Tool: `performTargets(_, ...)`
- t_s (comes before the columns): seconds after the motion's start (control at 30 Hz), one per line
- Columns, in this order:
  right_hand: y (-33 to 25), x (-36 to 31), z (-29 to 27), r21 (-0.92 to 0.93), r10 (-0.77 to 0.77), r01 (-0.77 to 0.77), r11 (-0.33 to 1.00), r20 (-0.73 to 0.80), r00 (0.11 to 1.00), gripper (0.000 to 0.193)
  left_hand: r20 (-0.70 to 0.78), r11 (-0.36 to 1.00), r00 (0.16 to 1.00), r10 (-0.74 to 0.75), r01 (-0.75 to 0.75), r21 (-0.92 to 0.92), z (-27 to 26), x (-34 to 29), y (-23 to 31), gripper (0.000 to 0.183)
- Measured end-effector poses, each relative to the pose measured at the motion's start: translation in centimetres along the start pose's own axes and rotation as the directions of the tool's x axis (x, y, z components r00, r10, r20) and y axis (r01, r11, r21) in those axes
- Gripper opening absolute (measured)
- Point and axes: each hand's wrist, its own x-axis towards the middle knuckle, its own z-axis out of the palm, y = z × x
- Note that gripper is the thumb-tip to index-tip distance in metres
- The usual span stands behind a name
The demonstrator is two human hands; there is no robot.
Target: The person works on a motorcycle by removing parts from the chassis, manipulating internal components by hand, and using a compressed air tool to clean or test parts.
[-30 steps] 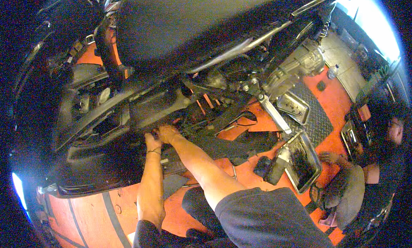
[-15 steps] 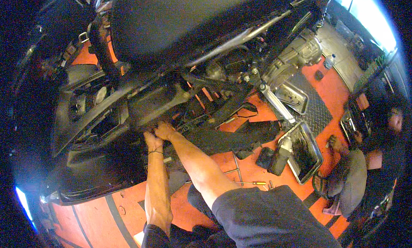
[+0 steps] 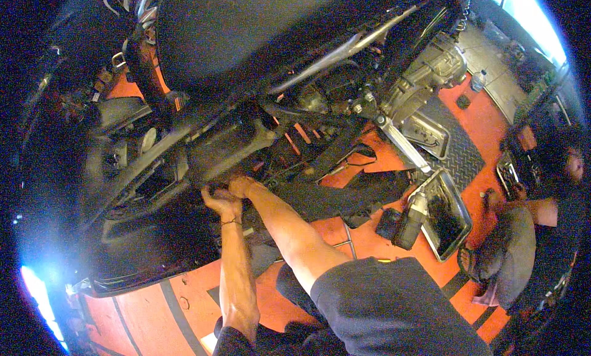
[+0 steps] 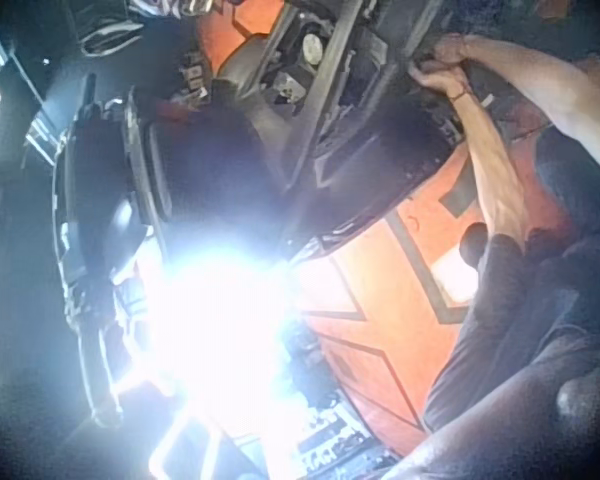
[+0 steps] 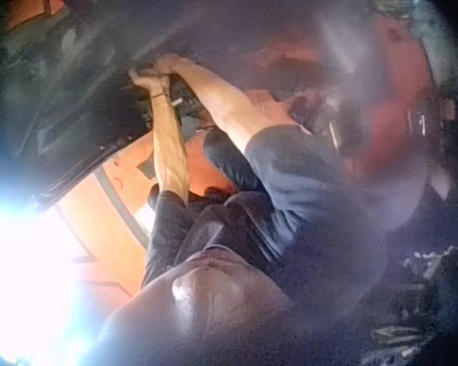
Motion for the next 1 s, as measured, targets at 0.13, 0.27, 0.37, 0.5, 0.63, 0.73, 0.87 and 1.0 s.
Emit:
performTargets(0.13,1.3,-0.8,-0.3,-0.135,0.007,-0.004,0.991,0.028,1.000,0.043,0.023,1.000,1.000,-0.001,0.002,-0.002,1.7,-1.9,-0.6,0.052)
performTargets(0.27,0.8,-1.6,0.5,-0.134,-0.020,0.011,0.991,-0.060,0.998,0.048,-0.099,0.998,0.993,-0.066,0.064,-0.022,2.1,-2.1,-0.6,0.060)
performTargets(0.37,0.3,-0.3,0.9,-0.132,-0.008,0.009,0.991,0.008,1.000,0.048,-0.120,0.983,0.991,-0.050,0.070,0.167,1.0,-1.3,-0.7,0.064)
performTargets(0.5,0.7,1.6,2.1,0.011,-0.024,0.026,1.000,-0.153,0.988,0.047,-0.133,0.987,0.991,-0.012,0.033,0.158,2.2,-1.8,-0.1,0.066)
performTargets(0.63,3.1,2.3,4.2,0.335,0.183,-0.102,0.937,-0.217,0.959,0.047,0.017,0.968,1.000,-0.015,0.010,0.252,4.1,-2.5,-1.3,0.066)
performTargets(0.73,2.3,1.3,2.8,0.046,0.002,0.000,0.999,-0.044,0.999,0.048,0.080,0.993,0.997,-0.021,0.011,0.121,2.8,-1.8,-1.5,0.064)
performTargets(0.87,-1.4,-1.1,-0.5,0.243,0.054,-0.051,0.969,-0.004,0.999,0.049,-0.045,0.992,0.996,-0.073,0.077,0.099,1.5,-1.7,0.2,0.070)
performTargets(1.0,-0.1,-2.0,-0.3,0.131,0.026,-0.007,0.991,-0.142,0.989,0.049,0.023,0.994,0.996,-0.091,0.089,0.068,1.8,-1.3,-1.4,0.067)
